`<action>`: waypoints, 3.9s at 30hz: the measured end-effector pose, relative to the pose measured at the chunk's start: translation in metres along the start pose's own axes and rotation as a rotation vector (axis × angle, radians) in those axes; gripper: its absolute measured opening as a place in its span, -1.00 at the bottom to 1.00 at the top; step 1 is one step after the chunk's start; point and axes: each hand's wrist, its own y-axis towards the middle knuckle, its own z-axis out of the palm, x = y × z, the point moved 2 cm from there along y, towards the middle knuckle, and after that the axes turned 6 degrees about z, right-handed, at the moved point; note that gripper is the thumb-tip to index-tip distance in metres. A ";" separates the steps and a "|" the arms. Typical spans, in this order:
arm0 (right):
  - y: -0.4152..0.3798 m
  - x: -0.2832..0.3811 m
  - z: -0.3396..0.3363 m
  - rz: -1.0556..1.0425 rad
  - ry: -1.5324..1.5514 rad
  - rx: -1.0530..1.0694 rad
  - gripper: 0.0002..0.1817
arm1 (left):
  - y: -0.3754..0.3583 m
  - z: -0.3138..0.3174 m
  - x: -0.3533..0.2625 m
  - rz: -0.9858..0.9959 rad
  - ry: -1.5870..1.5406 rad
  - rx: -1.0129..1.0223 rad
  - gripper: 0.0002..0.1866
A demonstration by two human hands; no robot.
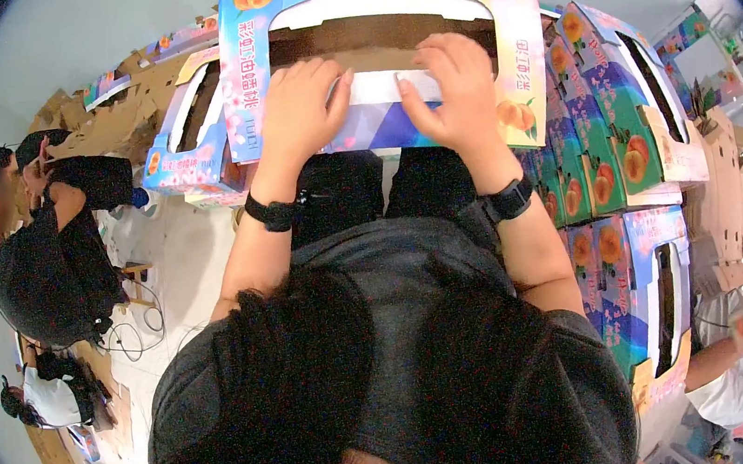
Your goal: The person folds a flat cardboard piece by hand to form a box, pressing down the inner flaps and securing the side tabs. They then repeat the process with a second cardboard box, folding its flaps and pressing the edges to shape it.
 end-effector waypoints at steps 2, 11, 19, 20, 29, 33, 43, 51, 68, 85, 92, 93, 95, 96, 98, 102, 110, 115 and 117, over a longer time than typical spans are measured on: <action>-0.002 0.002 0.006 0.058 -0.054 0.121 -0.64 | 0.001 -0.003 0.000 0.014 -0.007 -0.022 -0.80; -0.014 0.022 -0.009 -0.012 -0.148 0.504 0.01 | -0.010 -0.019 -0.008 0.080 -0.154 -0.109 -0.77; -0.018 0.021 -0.020 0.053 -0.194 0.560 0.02 | -0.026 -0.094 0.003 -0.093 -0.231 -0.521 -0.71; -0.018 0.022 -0.020 0.036 -0.206 0.508 0.05 | -0.029 -0.104 0.008 -0.148 -0.233 -0.511 -0.73; 0.003 0.035 -0.111 0.075 -0.233 0.346 0.13 | -0.113 -0.146 0.067 -0.598 -0.342 -0.309 -0.69; 0.020 0.050 -0.201 0.206 -0.439 0.375 0.10 | -0.137 -0.146 0.080 -0.634 -0.346 0.000 -0.48; -0.008 0.099 -0.381 0.628 -0.908 0.501 0.04 | -0.126 -0.094 0.075 -0.547 -0.532 0.006 -0.55; -0.070 0.102 -0.442 0.987 -0.804 0.505 0.02 | -0.111 -0.088 0.052 -0.538 -0.529 0.119 -0.59; -0.148 0.031 -0.466 1.137 -0.963 0.589 -0.08 | -0.097 -0.099 0.036 -0.470 -0.515 0.162 -0.65; -0.197 0.020 -0.484 1.183 -0.570 0.438 0.00 | -0.088 -0.099 0.024 -0.454 -0.496 0.205 -0.65; -0.194 0.019 -0.480 1.271 -0.543 0.545 -0.02 | -0.091 -0.100 0.023 -0.501 -0.532 0.220 -0.64; -0.188 0.020 -0.477 1.288 -0.576 0.615 -0.04 | -0.090 -0.100 0.021 -0.536 -0.562 0.220 -0.64; -0.181 0.023 -0.464 1.119 -1.126 0.739 -0.07 | -0.092 -0.100 0.023 -0.581 -0.578 0.232 -0.63; -0.168 0.026 -0.448 0.988 -1.302 0.751 -0.12 | -0.093 -0.099 0.024 -0.592 -0.566 0.246 -0.64; -0.124 0.032 -0.409 0.728 -1.363 0.680 -0.24 | -0.097 -0.097 0.031 -0.580 -0.526 0.260 -0.65; -0.019 0.050 -0.294 0.452 -0.569 0.607 -0.46 | -0.106 -0.086 0.060 -0.488 -0.432 0.196 -0.68; -0.023 0.022 -0.070 0.023 0.170 1.039 -0.73 | -0.143 -0.077 0.105 -0.553 -0.198 0.203 -0.51; -0.047 0.054 0.032 -0.044 0.446 1.108 -0.66 | -0.208 -0.051 0.140 -0.699 0.128 0.551 -0.22; -0.060 0.061 0.058 -0.007 0.497 1.139 -0.62 | -0.219 -0.049 0.137 -0.791 0.223 0.740 -0.08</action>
